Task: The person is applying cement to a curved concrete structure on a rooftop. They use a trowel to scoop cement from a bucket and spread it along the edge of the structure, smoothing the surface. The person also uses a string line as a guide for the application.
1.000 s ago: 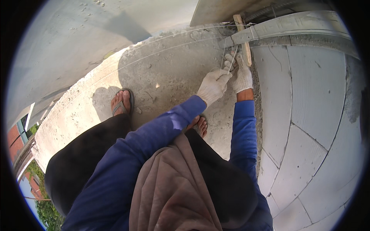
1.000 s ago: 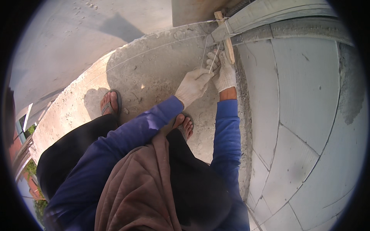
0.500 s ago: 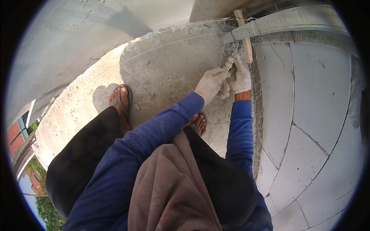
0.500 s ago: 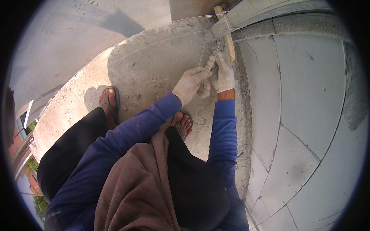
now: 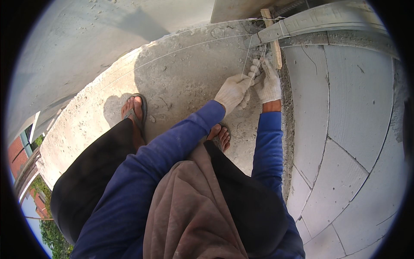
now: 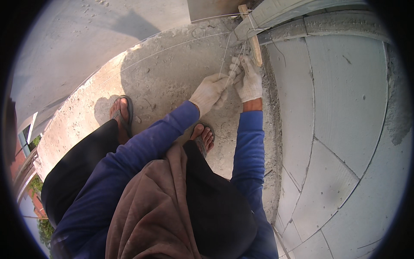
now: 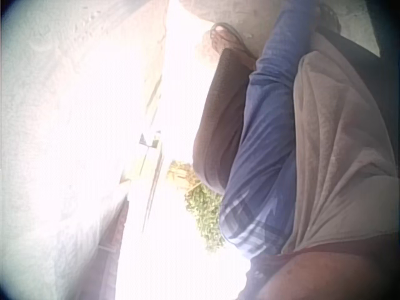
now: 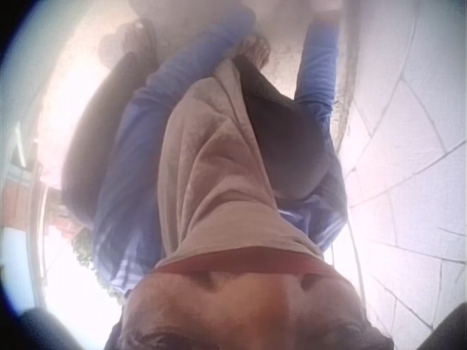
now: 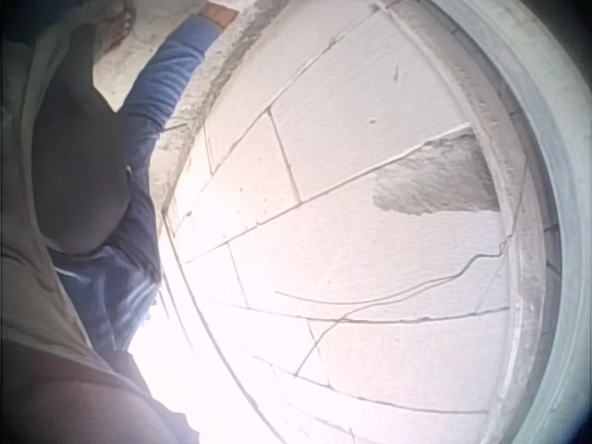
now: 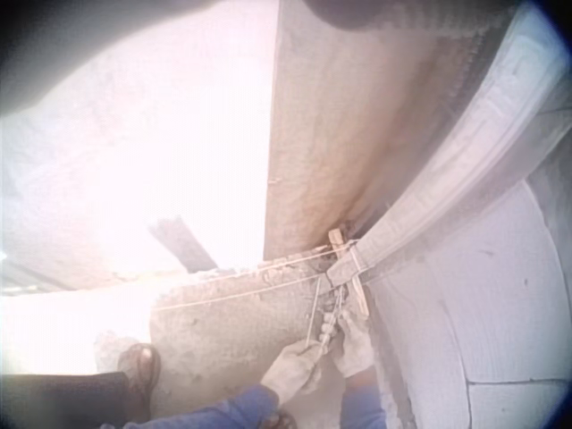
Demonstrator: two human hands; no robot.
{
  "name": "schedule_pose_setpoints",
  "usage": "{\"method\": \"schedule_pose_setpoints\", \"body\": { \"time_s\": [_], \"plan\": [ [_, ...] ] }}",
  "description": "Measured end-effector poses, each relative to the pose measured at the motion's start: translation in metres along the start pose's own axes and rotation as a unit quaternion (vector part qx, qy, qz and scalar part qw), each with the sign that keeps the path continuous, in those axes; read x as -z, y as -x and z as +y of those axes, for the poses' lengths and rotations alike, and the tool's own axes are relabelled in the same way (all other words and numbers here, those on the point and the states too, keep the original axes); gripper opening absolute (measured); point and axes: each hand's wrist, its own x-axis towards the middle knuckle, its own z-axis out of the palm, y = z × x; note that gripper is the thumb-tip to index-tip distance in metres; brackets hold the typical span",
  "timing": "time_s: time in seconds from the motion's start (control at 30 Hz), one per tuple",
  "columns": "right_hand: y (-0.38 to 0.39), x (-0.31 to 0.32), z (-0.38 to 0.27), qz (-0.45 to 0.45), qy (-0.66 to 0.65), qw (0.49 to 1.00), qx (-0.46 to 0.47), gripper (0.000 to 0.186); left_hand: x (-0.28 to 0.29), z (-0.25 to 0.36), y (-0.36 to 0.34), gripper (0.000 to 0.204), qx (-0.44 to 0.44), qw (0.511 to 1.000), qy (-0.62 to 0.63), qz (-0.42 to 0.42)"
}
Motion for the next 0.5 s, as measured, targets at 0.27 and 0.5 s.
{"method": "schedule_pose_setpoints", "body": {
  "time_s": [0.27,0.5],
  "plan": [
    [-0.007,-0.004,-0.007,-0.052,-0.053,0.997,-0.011,0.021,-0.015,0.004,-0.001,0.033,-0.03,0.995,-0.088,0.027],
    [-0.009,-0.023,-0.008,0.076,0.15,0.985,0.026,0.022,0.032,0.009,-0.003,0.038,-0.246,0.935,-0.017,0.255]
  ]
}}
